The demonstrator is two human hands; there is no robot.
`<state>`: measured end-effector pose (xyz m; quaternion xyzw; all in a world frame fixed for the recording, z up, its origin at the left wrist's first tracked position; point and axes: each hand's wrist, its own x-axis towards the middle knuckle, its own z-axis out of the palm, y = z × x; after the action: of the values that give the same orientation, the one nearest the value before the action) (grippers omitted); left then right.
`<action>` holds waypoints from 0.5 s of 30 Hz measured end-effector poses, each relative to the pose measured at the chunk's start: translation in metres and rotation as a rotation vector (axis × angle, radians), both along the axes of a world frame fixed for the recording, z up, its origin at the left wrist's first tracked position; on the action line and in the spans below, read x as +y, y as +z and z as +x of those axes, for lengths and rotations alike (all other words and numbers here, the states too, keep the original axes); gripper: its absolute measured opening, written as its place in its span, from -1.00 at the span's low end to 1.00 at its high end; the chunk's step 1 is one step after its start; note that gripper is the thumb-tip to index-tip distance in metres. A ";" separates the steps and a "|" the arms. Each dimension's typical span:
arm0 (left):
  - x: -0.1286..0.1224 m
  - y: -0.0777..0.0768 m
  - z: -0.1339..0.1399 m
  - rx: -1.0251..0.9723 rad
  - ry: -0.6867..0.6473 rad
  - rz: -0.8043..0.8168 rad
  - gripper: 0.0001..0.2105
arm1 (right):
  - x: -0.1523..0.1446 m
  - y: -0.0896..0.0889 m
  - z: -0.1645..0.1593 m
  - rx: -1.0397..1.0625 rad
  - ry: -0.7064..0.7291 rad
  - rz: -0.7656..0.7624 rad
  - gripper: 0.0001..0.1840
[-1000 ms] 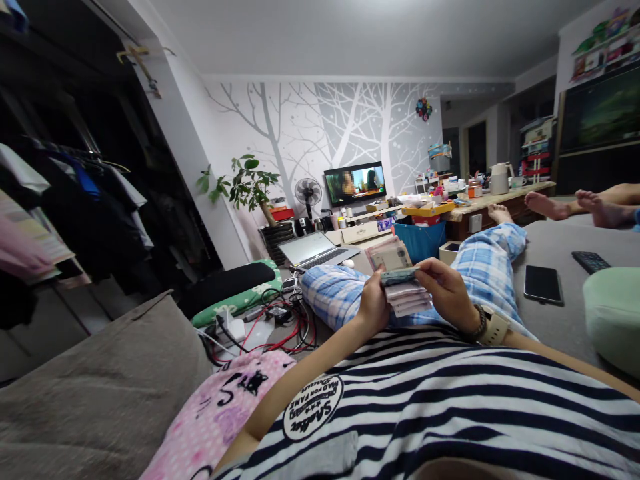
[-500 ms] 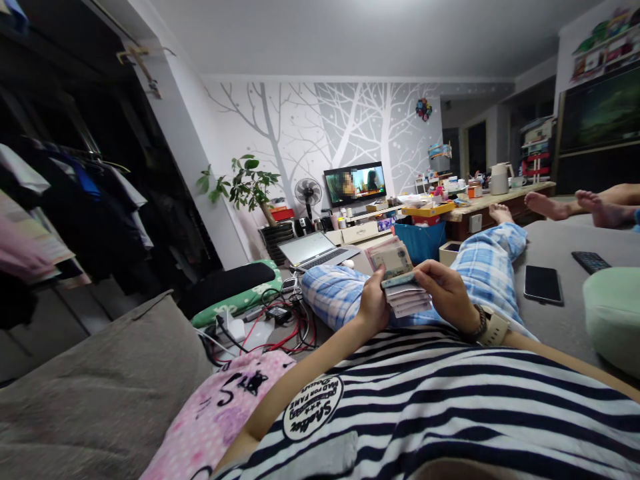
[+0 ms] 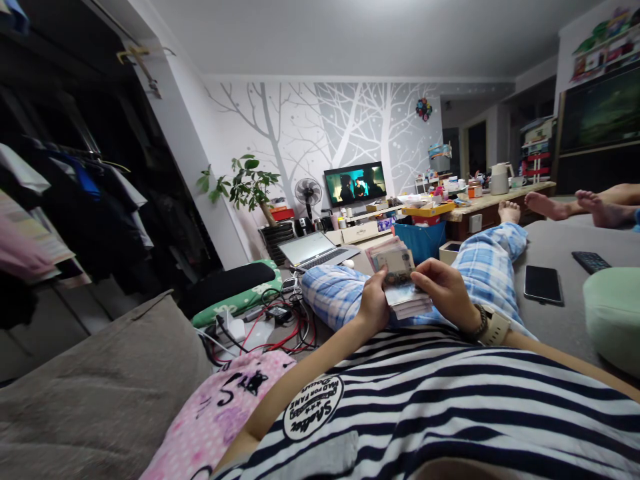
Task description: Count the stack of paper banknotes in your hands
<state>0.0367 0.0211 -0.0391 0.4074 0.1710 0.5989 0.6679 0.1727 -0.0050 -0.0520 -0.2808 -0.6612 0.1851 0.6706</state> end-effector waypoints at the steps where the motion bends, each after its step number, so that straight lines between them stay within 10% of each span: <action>1: 0.000 0.000 0.000 0.006 0.000 0.004 -0.75 | 0.002 -0.001 0.000 0.019 -0.013 -0.016 -0.70; 15: -0.006 0.001 -0.003 0.105 0.011 0.048 -0.81 | 0.016 -0.002 0.002 0.093 -0.045 -0.084 -0.69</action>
<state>0.0335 0.0152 -0.0379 0.4532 0.1939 0.5844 0.6446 0.1751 0.0110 -0.0541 -0.3146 -0.6146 0.2107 0.6921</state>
